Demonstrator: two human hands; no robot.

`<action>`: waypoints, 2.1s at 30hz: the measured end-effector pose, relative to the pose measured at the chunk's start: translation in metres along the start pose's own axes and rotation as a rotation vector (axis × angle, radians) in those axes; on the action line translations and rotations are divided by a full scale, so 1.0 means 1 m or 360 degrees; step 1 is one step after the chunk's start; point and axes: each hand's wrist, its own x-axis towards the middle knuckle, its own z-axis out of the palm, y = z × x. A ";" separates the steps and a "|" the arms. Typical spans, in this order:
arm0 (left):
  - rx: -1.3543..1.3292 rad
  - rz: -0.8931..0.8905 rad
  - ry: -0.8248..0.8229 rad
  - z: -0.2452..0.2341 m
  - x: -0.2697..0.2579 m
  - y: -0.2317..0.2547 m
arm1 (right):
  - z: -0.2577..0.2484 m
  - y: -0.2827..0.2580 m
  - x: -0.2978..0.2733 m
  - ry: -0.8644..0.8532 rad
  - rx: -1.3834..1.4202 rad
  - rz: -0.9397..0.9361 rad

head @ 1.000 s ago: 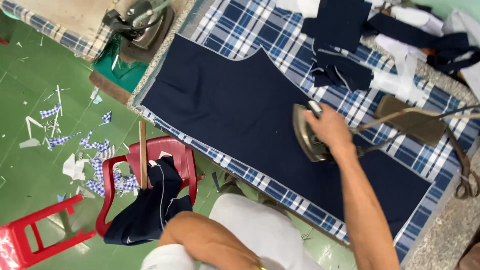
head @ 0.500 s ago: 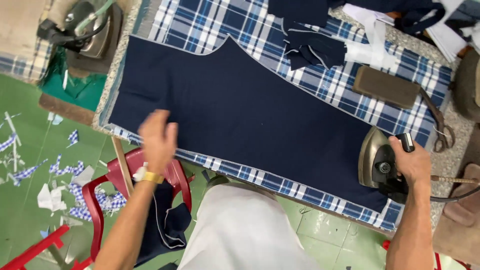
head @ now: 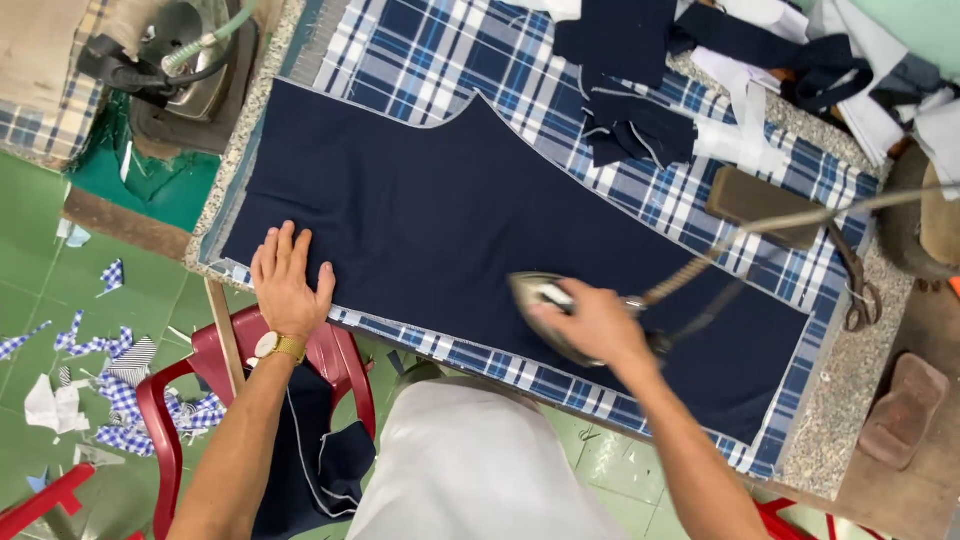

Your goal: The person irons a dark blue garment on a plaid-covered table using a steam iron. They smooth the fabric with their hands, use a small rectangular pressing block on specific areas, and repeatedly move the iron across the surface to remove wrinkles.

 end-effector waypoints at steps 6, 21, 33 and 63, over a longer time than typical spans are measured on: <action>0.0079 -0.0060 0.0024 0.001 0.000 0.002 | 0.022 -0.100 0.058 -0.0118 -0.0049 -0.0486; -0.0034 -0.0073 -0.0030 -0.029 0.017 0.016 | -0.006 -0.149 0.257 0.0346 0.0247 -0.0348; -0.0069 0.0084 -0.0198 -0.043 0.021 0.027 | -0.014 0.003 0.189 0.0446 0.0337 -0.0285; 0.0051 0.0356 0.0061 -0.015 0.003 0.018 | -0.098 0.344 -0.013 0.0707 0.1034 0.0894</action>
